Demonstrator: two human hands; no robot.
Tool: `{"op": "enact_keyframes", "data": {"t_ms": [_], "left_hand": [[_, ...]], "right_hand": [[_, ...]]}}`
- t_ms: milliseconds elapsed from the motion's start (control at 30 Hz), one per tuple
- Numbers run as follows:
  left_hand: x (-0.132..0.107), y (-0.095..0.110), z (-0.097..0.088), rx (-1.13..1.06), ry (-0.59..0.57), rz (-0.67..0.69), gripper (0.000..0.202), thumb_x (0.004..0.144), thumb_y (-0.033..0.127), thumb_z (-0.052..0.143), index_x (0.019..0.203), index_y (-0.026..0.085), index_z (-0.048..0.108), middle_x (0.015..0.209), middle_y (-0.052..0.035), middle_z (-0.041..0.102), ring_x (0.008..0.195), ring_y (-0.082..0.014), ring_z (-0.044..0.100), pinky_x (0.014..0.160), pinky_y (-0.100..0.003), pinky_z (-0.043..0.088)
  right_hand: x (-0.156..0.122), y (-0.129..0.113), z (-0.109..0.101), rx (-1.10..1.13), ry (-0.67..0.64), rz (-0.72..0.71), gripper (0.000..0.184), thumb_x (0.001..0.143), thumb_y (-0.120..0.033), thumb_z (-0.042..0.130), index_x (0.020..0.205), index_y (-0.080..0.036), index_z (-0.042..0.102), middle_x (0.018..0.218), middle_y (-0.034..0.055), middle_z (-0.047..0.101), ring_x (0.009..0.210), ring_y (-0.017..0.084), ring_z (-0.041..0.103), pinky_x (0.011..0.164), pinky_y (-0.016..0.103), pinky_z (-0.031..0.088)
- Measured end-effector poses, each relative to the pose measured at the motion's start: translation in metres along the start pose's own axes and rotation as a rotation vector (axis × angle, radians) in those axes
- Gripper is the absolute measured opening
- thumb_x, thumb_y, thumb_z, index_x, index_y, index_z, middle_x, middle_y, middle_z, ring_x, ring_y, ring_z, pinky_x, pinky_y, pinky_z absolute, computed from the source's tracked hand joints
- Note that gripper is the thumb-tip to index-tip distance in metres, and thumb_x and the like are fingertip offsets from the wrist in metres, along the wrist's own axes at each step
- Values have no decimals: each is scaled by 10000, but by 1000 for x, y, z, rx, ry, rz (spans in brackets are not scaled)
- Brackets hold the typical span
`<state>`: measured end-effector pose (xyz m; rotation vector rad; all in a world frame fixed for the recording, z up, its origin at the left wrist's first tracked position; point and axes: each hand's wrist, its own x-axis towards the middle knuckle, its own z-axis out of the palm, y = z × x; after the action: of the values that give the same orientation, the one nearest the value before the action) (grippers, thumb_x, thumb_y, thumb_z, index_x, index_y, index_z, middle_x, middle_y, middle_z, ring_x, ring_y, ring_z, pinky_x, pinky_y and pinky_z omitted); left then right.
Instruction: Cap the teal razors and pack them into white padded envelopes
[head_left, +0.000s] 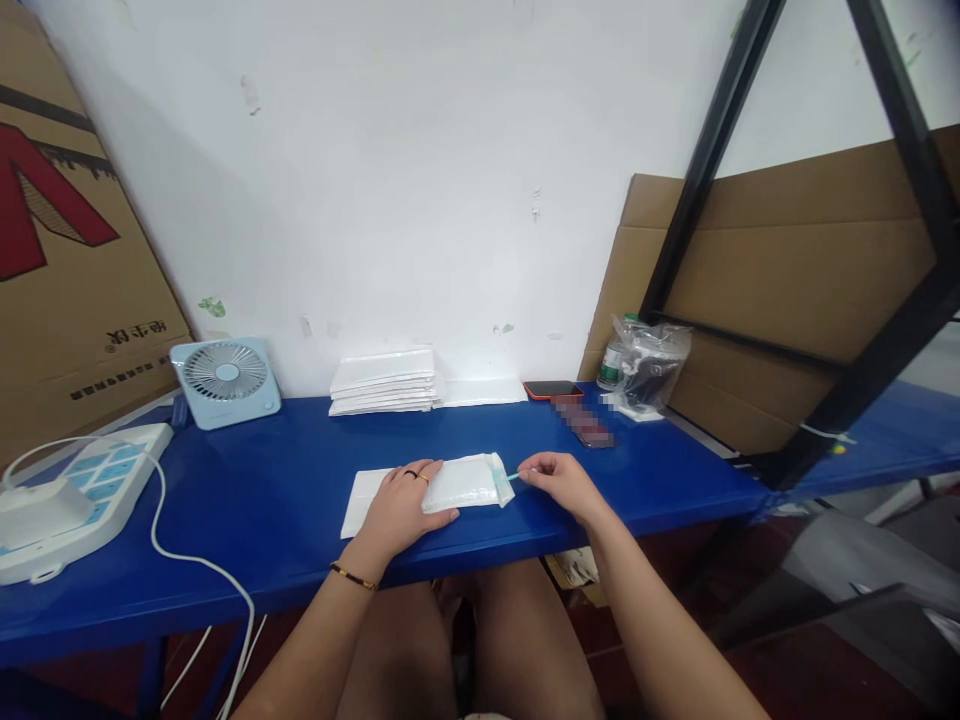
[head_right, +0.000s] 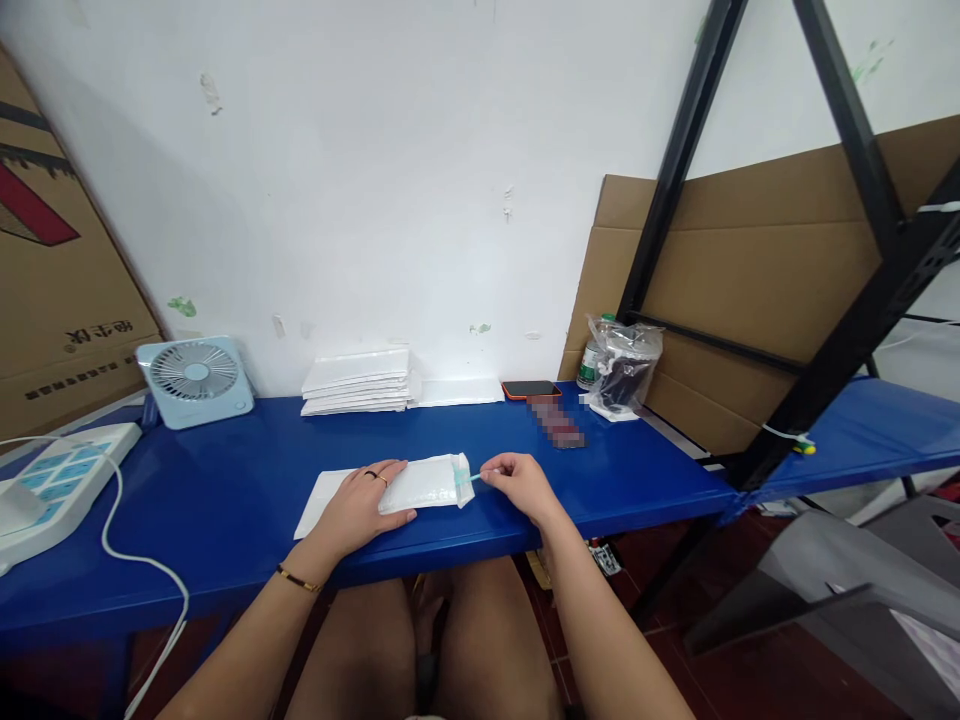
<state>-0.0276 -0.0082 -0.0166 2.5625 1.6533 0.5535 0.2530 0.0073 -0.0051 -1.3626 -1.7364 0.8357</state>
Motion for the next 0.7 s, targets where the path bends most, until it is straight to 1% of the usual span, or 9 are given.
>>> {"op": "enact_keyframes", "data": {"t_ms": [100,200,233,300,400,533,600,667,700], "left_hand": [[0,0,0,-4,6,7,727,729,621,543,1323,219,424,1334,-99,481,1213,-271,438,1028,-410,309],[-1,0,-1,1,5,2,729,726,615,550,1323,217,423,1332,-102,482,1211,-273,441,1025,-413,314],[-1,0,-1,4,3,-1,730,727,615,549,1324,215,422,1333,-103,482,1210,-273,442,1023,-414,316],[0,0,-1,5,1,-5,731,729,614,546,1328,214,417,1335,-101,479,1210,-274,441,1023,-417,318],[0,1,-1,-2,5,-5,733,728,614,547,1330,219,415,1332,-95,481,1207,-276,445,1027,-424,314],[1,1,-1,-2,3,-17,765,706,597,582,1342,213,400,1331,-101,483,1204,-279,450,1023,-418,321],[1,2,-2,-1,5,-19,772,701,591,591,1346,213,395,1334,-103,481,1203,-279,452,1022,-415,322],[1,3,-2,-2,1,-11,759,710,594,579,1343,216,398,1339,-104,478,1209,-276,447,1029,-419,313],[0,3,-2,-2,-3,-9,753,715,595,574,1342,215,399,1340,-105,477,1212,-275,444,1033,-424,305]], "right_hand": [[7,-6,8,24,-47,-86,207,726,-328,614,810,-168,714,743,32,693,672,167,594,632,267,443],[11,-8,20,-83,-127,-236,128,707,-243,619,756,-202,729,776,24,692,672,161,599,649,269,455],[11,-9,23,-118,-117,-267,136,709,-227,611,769,-211,732,800,24,690,677,159,600,655,271,458],[10,-8,27,-177,-12,-257,215,731,-212,574,884,-227,724,865,34,685,714,169,608,676,289,469],[4,-6,32,-250,135,-176,358,727,-137,505,1025,-218,686,962,62,681,842,201,620,768,331,472],[-6,-8,42,-132,1,-200,536,694,-58,433,1182,-210,594,1069,65,667,922,194,625,773,307,482],[-7,-11,46,-95,30,-202,566,692,-67,436,1224,-222,552,1124,65,643,975,204,608,743,303,489],[-7,-13,49,-91,104,-163,545,681,-72,447,1193,-214,570,1138,77,630,1012,219,590,753,316,488],[-6,-14,50,-69,98,-142,537,680,-72,447,1185,-204,576,1123,81,636,1003,219,594,768,322,487]]}}
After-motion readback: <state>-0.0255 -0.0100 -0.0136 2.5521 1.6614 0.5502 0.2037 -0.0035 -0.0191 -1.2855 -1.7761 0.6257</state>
